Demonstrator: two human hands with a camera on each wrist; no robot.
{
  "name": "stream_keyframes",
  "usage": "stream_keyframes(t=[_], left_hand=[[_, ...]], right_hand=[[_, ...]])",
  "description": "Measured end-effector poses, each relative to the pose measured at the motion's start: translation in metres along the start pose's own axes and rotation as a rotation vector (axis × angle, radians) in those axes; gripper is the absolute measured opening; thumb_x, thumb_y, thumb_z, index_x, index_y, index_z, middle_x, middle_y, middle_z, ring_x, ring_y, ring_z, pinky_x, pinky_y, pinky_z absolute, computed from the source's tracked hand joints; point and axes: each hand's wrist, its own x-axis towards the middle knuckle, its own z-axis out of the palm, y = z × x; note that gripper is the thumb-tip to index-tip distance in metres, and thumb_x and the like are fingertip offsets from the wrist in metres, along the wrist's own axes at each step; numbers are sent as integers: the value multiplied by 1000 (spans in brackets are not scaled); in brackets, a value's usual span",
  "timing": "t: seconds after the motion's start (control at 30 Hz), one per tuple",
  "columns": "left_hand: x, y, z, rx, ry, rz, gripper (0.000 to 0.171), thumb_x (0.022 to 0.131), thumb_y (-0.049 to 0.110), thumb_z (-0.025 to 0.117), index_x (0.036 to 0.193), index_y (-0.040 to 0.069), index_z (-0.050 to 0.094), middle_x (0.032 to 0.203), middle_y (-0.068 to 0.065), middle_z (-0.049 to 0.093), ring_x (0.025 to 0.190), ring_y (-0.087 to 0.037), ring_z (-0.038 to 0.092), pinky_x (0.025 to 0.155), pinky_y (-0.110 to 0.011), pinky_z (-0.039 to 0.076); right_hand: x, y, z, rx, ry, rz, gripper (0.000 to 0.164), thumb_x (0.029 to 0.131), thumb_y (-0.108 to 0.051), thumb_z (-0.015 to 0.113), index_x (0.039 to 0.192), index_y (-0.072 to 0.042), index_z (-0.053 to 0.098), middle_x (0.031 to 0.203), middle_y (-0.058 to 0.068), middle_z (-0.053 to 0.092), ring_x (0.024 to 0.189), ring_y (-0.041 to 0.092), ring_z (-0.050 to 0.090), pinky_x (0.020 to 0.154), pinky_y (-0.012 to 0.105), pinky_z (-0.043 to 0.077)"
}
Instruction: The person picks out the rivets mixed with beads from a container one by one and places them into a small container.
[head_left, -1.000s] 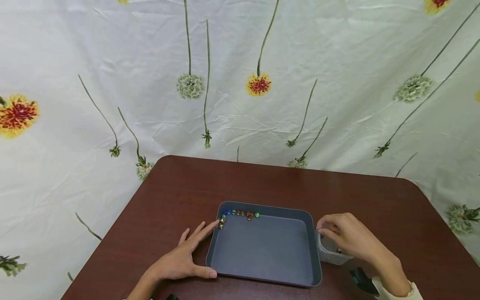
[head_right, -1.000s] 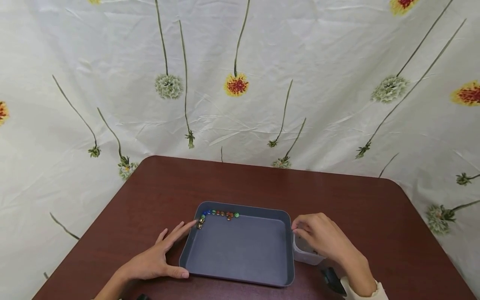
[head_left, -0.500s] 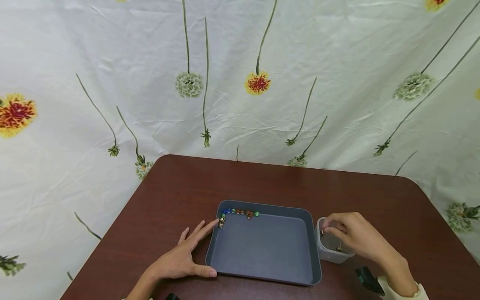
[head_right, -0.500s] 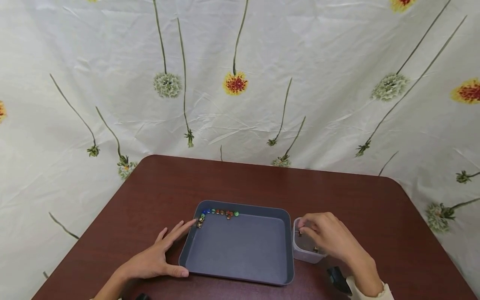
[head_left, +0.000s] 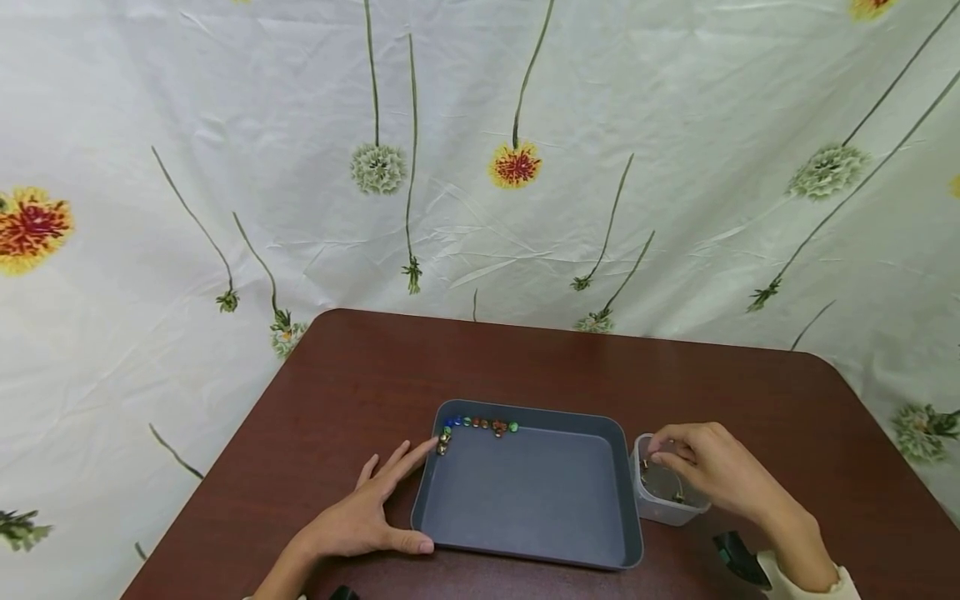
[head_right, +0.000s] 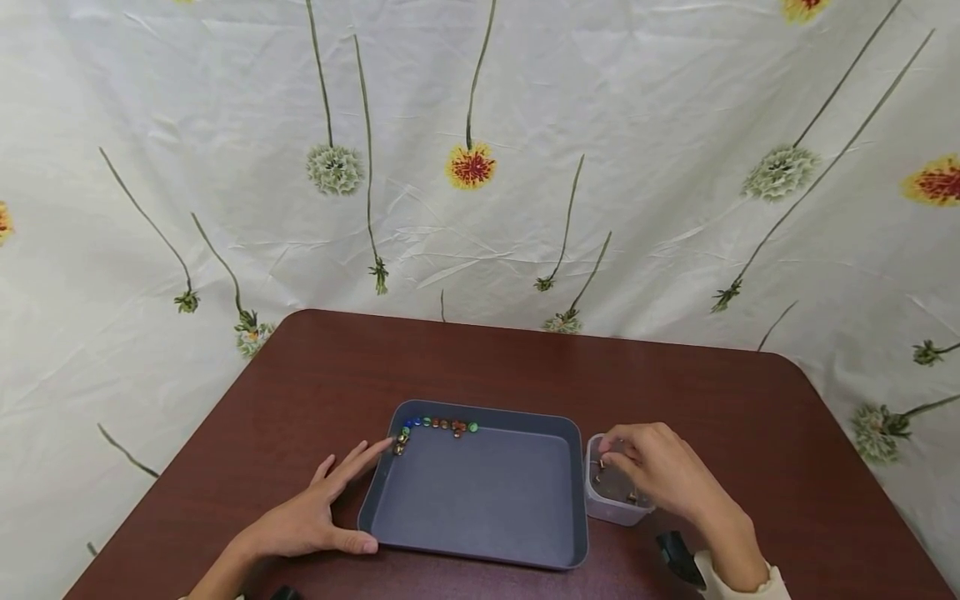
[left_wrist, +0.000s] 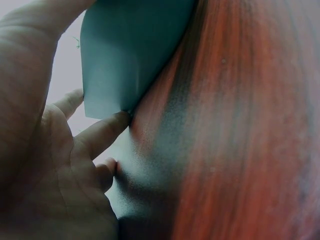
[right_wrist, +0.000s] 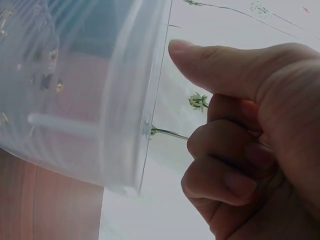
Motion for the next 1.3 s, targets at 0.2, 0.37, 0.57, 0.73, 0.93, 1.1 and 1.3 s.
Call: stream_keyframes(t=[0.2,0.37,0.57,0.73,0.93,1.1,1.3], left_hand=[[0,-1,0,-6,-1,2,108,79,30,87,162,26,18,168,-5,19,152,-50,0,108,-74,-14],[0,-2,0,-17,-4,6,108,79,29,86,163,26,18,168,-6,18,152,-49,-1,108,-74,-14],[1,-3,1,-18,-5,16,108,79,28,86,163,26,17,168,-6,18,153,-49,-1,108,-74,-15],[1,-3,1,-17,-3,20,109,79,29,86,163,26,17,168,-5,18,153,-49,-1,108,-74,-15],[0,-3,1,-9,5,22,110,78,29,87,163,25,17,168,-5,19,153,-49,0,108,-74,-15],[0,-4,1,-7,8,25,110,78,29,87,163,25,17,167,-6,20,152,-50,0,108,-74,-14],[0,-4,1,-12,5,19,110,78,29,87,163,26,17,167,-6,20,153,-49,0,108,-74,-14]], right_hand=[[3,-4,1,3,6,-11,10,89,-9,75,94,-18,74,59,-17,26,53,-4,22,49,17,31],[7,-9,3,6,3,-16,9,89,-10,75,94,-18,75,59,-17,27,53,-4,23,49,17,32],[13,-14,6,14,-31,-15,7,90,-10,74,96,-14,75,57,-16,29,52,-4,23,49,17,32],[18,-18,10,25,-44,-24,7,90,-9,73,96,-12,75,56,-16,31,51,-4,24,49,18,35],[28,-25,14,14,-64,-42,5,92,-11,73,95,-13,75,64,-14,51,55,-4,36,51,18,38],[39,-31,18,8,-87,-58,6,92,-14,72,97,-12,75,56,-15,31,51,-3,24,48,17,29],[52,-39,25,23,-135,-83,8,94,-16,71,100,-12,75,54,-14,26,49,-2,20,48,17,25]])
